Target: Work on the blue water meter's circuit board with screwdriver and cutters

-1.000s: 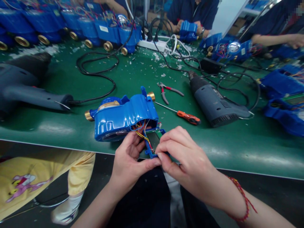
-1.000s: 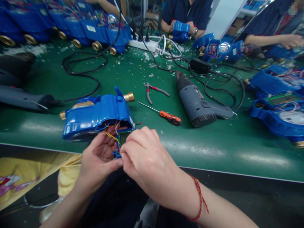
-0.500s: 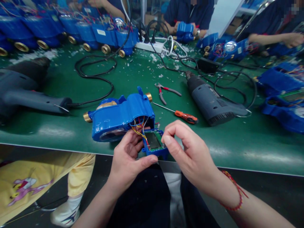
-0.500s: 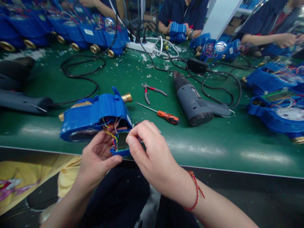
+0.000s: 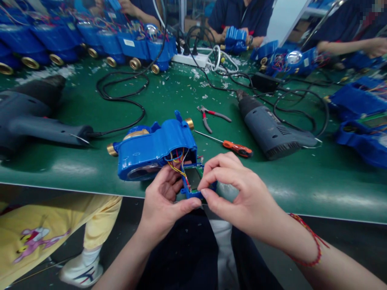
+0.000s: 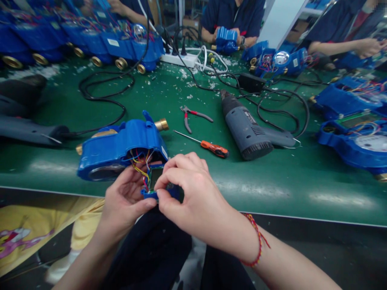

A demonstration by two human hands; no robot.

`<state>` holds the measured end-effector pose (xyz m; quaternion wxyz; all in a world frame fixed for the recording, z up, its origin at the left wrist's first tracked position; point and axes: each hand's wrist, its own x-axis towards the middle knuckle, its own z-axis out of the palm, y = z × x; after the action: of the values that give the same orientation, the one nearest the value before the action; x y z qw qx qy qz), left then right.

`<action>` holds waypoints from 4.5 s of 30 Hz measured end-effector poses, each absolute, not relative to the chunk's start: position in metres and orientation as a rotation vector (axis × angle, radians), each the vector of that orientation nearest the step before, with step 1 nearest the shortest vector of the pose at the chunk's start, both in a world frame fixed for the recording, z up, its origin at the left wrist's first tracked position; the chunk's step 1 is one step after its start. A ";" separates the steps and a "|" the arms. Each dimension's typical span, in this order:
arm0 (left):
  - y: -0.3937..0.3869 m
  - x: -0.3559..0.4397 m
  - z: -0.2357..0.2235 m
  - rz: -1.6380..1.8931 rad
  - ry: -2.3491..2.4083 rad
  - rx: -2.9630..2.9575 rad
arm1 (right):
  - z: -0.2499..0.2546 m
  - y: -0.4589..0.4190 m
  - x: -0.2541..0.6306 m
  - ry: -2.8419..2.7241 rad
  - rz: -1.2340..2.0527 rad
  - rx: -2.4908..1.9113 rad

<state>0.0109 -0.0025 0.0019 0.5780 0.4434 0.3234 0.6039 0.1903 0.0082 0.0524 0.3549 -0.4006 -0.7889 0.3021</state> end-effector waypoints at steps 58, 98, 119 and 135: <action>-0.006 0.009 -0.003 1.422 0.807 1.045 | 0.054 0.000 0.182 -1.868 1.102 -1.127; -0.004 0.008 0.001 1.375 0.877 1.065 | 0.068 0.022 0.178 -2.159 0.938 -1.129; -0.007 -0.002 -0.005 1.192 0.994 1.132 | 0.045 0.032 0.195 -1.734 0.472 -1.191; -0.014 0.002 0.011 1.083 1.192 1.264 | 0.018 0.085 0.218 -2.181 0.277 -1.873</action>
<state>0.0017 -0.0140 0.0105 0.5203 0.5271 0.4972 0.4519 0.2184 0.0852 0.0177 0.1264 -0.6433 -0.7491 0.0951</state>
